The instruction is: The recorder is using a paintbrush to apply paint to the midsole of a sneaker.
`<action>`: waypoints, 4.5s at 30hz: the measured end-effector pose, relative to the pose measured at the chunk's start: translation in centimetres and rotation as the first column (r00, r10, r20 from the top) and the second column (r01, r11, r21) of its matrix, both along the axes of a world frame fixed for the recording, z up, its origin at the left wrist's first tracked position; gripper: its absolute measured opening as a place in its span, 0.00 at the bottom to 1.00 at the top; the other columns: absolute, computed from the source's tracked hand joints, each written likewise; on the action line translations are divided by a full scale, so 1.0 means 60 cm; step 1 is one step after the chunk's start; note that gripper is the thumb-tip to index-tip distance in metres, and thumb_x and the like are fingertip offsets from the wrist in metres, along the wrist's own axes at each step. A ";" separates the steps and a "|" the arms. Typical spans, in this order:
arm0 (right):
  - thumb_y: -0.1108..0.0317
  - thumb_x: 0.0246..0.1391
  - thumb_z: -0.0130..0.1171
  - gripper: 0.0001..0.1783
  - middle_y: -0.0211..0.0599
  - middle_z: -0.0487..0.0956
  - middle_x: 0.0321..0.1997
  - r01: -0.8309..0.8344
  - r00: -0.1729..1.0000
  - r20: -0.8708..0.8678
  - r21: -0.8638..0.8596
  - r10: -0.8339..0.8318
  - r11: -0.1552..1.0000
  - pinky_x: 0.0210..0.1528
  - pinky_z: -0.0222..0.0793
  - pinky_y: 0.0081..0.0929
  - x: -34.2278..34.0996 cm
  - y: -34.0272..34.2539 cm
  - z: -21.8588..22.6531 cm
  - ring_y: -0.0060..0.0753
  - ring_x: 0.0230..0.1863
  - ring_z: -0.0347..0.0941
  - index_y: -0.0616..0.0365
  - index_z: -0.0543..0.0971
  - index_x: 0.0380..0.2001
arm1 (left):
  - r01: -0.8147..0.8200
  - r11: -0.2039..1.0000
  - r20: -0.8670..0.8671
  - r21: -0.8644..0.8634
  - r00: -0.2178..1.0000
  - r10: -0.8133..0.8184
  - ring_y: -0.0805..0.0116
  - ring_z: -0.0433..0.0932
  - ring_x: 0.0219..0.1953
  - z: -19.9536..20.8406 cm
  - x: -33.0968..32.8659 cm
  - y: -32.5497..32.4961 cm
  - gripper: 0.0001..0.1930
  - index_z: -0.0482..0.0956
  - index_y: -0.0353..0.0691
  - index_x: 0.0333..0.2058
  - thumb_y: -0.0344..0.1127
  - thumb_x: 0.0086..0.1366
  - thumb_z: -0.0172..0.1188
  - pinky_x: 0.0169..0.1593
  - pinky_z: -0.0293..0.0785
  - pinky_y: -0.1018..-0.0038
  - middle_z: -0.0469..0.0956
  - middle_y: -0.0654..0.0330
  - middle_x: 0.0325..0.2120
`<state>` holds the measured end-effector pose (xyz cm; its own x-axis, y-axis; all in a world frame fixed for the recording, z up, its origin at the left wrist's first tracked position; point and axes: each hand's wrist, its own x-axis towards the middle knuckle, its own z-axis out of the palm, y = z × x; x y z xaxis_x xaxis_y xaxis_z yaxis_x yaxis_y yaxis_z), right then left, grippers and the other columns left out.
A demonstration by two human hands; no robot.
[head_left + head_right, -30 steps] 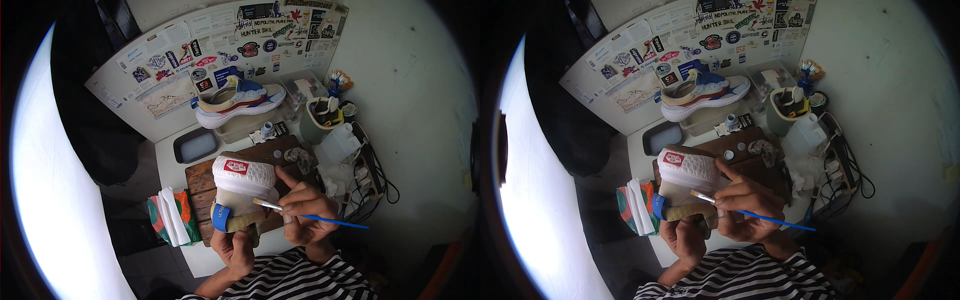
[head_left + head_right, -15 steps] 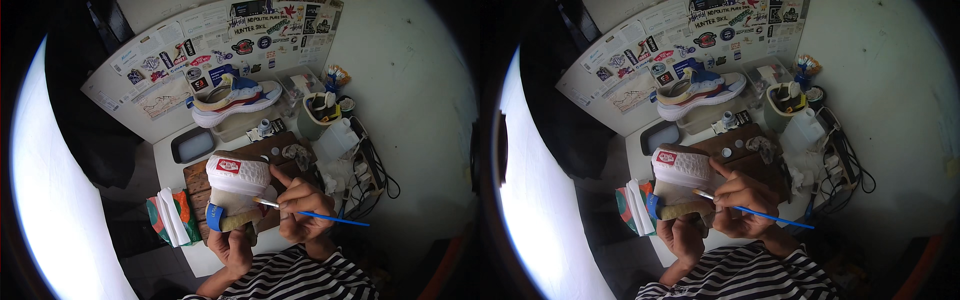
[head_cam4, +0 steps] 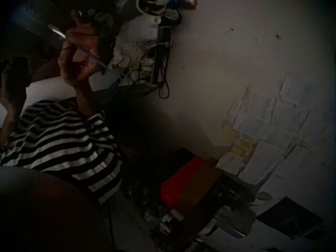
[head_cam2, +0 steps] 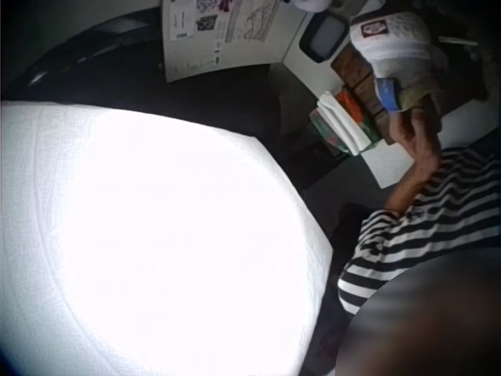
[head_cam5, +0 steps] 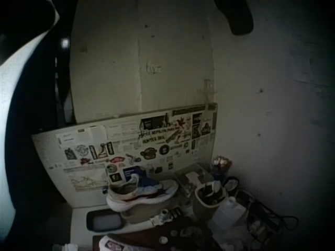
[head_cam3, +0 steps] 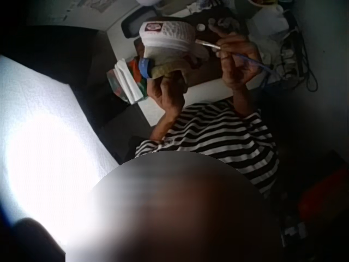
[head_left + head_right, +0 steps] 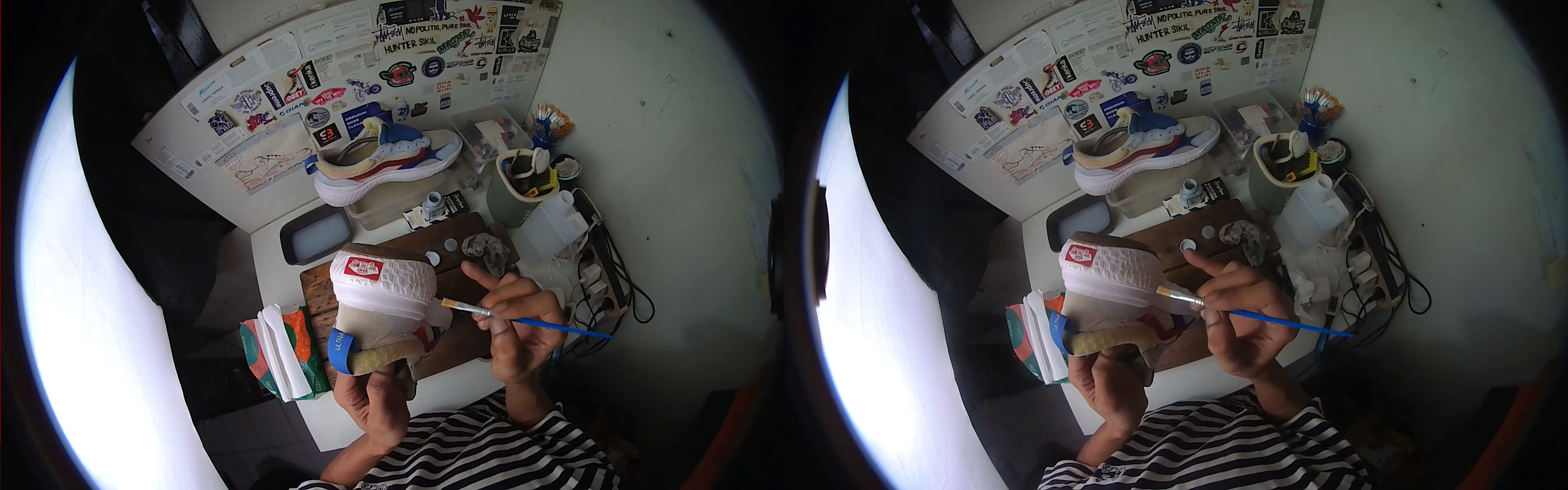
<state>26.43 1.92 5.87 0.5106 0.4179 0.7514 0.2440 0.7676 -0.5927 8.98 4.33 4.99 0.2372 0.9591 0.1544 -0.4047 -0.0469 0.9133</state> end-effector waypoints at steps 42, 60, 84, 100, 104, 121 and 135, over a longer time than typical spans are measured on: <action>0.79 0.57 0.54 0.03 0.46 0.79 0.33 -0.079 0.984 -0.162 -0.060 0.068 0.995 0.61 0.68 0.57 0.008 0.026 -0.005 0.25 0.27 0.74 0.65 0.72 0.35 | -0.107 0.988 0.025 0.110 0.994 0.105 0.76 0.75 0.33 -0.019 -0.001 0.026 0.15 0.74 0.26 0.49 0.27 0.67 0.49 0.38 0.72 0.79 0.79 0.56 0.37; 0.80 0.53 0.55 0.06 0.45 0.77 0.28 -0.056 0.957 0.281 -0.073 0.074 0.996 0.65 0.52 0.77 -0.030 0.033 0.045 0.29 0.26 0.76 0.62 0.70 0.34 | -0.039 0.993 -0.010 0.115 0.999 0.040 0.84 0.69 0.25 -0.006 0.006 0.022 0.16 0.74 0.25 0.49 0.32 0.70 0.50 0.31 0.65 0.86 0.78 0.62 0.30; 0.81 0.46 0.60 0.10 0.46 0.80 0.28 -0.031 0.984 0.174 -0.049 0.039 0.998 0.63 0.60 0.70 -0.034 0.027 0.023 0.30 0.26 0.76 0.65 0.74 0.34 | -0.052 0.992 -0.023 0.119 0.998 0.055 0.85 0.65 0.19 -0.003 0.007 0.021 0.12 0.75 0.27 0.45 0.28 0.68 0.47 0.24 0.60 0.86 0.74 0.67 0.22; 0.80 0.47 0.59 0.08 0.44 0.81 0.28 0.026 0.979 0.201 -0.054 -0.014 0.998 0.62 0.61 0.68 -0.033 0.022 0.024 0.30 0.25 0.77 0.64 0.75 0.34 | -0.040 0.990 -0.010 0.136 0.999 0.042 0.85 0.65 0.19 -0.003 0.009 0.020 0.14 0.73 0.27 0.47 0.33 0.70 0.50 0.23 0.59 0.86 0.74 0.67 0.22; 0.81 0.47 0.59 0.08 0.45 0.81 0.27 0.017 0.964 0.265 -0.041 -0.006 0.999 0.62 0.61 0.69 -0.039 0.036 0.044 0.29 0.24 0.76 0.64 0.75 0.33 | -0.042 0.991 0.016 0.124 0.999 0.040 0.76 0.72 0.31 -0.013 -0.001 0.018 0.13 0.73 0.27 0.49 0.30 0.70 0.50 0.37 0.68 0.79 0.76 0.59 0.32; 0.80 0.46 0.59 0.09 0.43 0.81 0.27 0.062 0.964 0.263 -0.068 -0.042 0.996 0.62 0.63 0.67 -0.032 0.021 0.029 0.30 0.25 0.77 0.63 0.75 0.33 | -0.014 0.993 0.027 0.119 1.000 0.011 0.68 0.79 0.44 -0.007 0.008 0.018 0.14 0.72 0.27 0.51 0.28 0.70 0.52 0.49 0.75 0.74 0.79 0.52 0.44; 0.79 0.54 0.57 0.08 0.43 0.78 0.30 0.032 0.999 0.032 0.020 -0.032 0.999 0.61 0.68 0.58 -0.004 0.021 0.000 0.26 0.29 0.78 0.66 0.72 0.38 | -0.055 0.991 -0.009 0.123 0.998 0.056 0.72 0.79 0.36 -0.012 -0.006 0.027 0.12 0.74 0.31 0.48 0.29 0.70 0.51 0.40 0.74 0.77 0.80 0.57 0.38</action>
<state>26.19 3.21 5.85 0.4986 0.3868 0.7757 0.2874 0.7706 -0.5689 8.60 5.94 4.24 0.1866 0.9448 0.2694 -0.3871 -0.1813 0.9040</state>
